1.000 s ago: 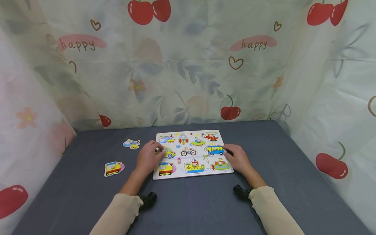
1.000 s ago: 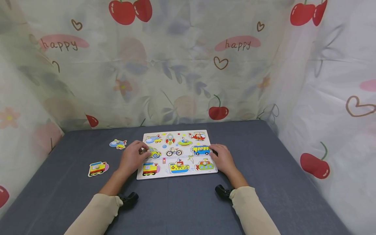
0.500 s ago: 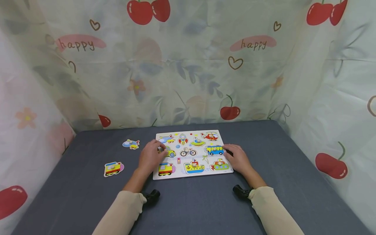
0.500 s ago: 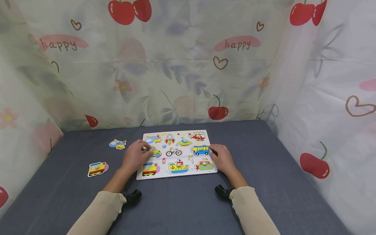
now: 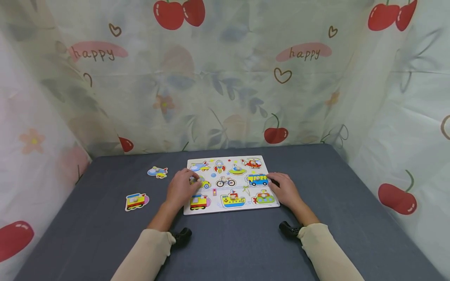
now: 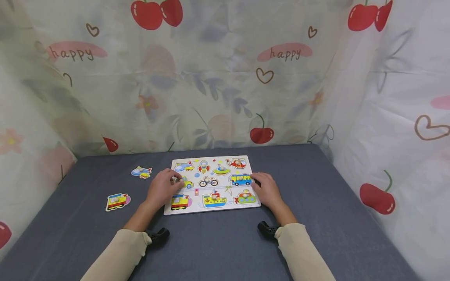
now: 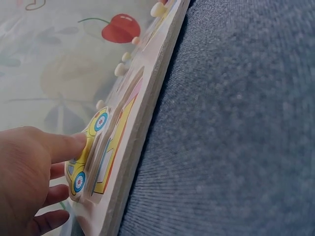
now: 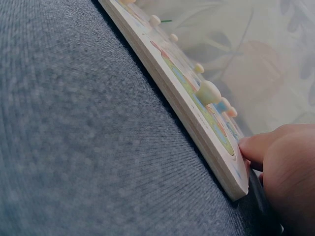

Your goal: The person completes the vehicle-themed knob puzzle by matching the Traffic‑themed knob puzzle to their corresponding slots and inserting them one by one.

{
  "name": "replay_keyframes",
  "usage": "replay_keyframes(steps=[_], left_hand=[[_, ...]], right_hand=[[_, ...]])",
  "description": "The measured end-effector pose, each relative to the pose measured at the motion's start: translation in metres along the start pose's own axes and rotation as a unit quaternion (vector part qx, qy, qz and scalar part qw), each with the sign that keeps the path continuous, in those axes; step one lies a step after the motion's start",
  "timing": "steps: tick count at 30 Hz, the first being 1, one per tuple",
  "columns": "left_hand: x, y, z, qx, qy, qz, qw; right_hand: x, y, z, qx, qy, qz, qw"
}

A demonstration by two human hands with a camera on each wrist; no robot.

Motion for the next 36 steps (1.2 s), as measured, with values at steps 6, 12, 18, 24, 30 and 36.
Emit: replay_keyframes(steps=[6,12,18,24,30,36], left_hand=[[0.002,-0.001,0.0,-0.003,0.015,0.022,0.9996],[0.002,-0.001,-0.001,0.003,0.024,0.032,0.9992],[0.003,0.0,-0.001,0.008,0.026,0.039,0.9988],[-0.002,0.001,0.0,0.018,0.019,0.038,0.9989],[-0.013,0.009,0.002,0.017,-0.004,0.025,0.9995],[-0.024,0.023,0.004,0.016,-0.02,0.036,0.999]], right_hand=[[0.0,-0.001,0.0,-0.002,-0.001,-0.002,1.0],[0.0,-0.001,0.0,-0.002,0.001,-0.001,1.0],[0.0,-0.002,0.001,-0.003,0.0,0.001,1.0],[0.001,-0.002,0.001,-0.005,-0.008,-0.002,1.0],[0.0,-0.002,0.001,0.0,-0.005,-0.004,1.0],[-0.001,-0.001,0.0,0.0,0.001,0.002,1.0]])
Point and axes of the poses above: each hand's wrist, its own z-axis towards the middle knuckle, its own x-axis out of the palm, y = z × x, the point moved 4 cm from there along z, towards the middle knuckle, and after that the axes turned 15 degrees about x, right-handed, at the moved point
